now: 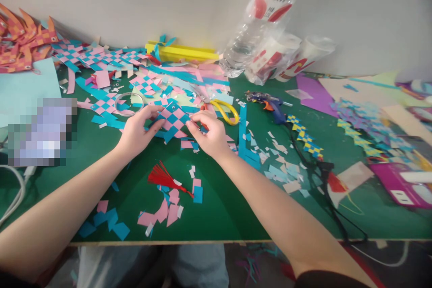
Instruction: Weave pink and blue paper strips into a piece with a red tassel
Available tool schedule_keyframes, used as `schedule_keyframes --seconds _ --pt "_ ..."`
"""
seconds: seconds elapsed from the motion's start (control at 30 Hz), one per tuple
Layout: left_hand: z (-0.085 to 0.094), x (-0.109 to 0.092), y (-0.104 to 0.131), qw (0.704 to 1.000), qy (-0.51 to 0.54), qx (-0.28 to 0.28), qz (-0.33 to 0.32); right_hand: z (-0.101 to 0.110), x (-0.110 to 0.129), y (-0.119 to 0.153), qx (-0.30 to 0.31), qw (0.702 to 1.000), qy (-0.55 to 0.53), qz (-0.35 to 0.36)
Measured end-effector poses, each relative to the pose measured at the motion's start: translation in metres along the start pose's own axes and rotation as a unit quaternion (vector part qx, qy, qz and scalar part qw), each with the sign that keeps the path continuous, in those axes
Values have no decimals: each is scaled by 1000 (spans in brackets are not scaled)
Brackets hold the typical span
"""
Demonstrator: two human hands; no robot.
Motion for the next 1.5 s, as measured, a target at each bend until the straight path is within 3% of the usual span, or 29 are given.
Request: schedule_keyframes --seconds 0.77,1.03,1.13,1.3,1.5 --pt "-4 1 -2 999 32 38 9 -6 -9 2 26 999 46 -12" --pt "-4 1 -3 999 -20 28 20 -11 -11 5 48 996 71 -12" --pt "-1 3 -4 999 -31 6 17 -12 -12 5 59 995 79 -10" --pt "13 15 -9 991 -100 -84 30 -14 -13 6 78 993 84 -16" --pt "13 29 -12 970 -226 -85 41 -15 -15 5 74 994 76 -23"
Point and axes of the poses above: each hand's wrist, its own y-axis away from the middle knuckle, its own z-axis out of the back of the hand, x = y × z, the point moved 7 cm from there along -y, towards the middle knuckle, and after that the axes turned 8 degrees about z, right-handed, at the moved point
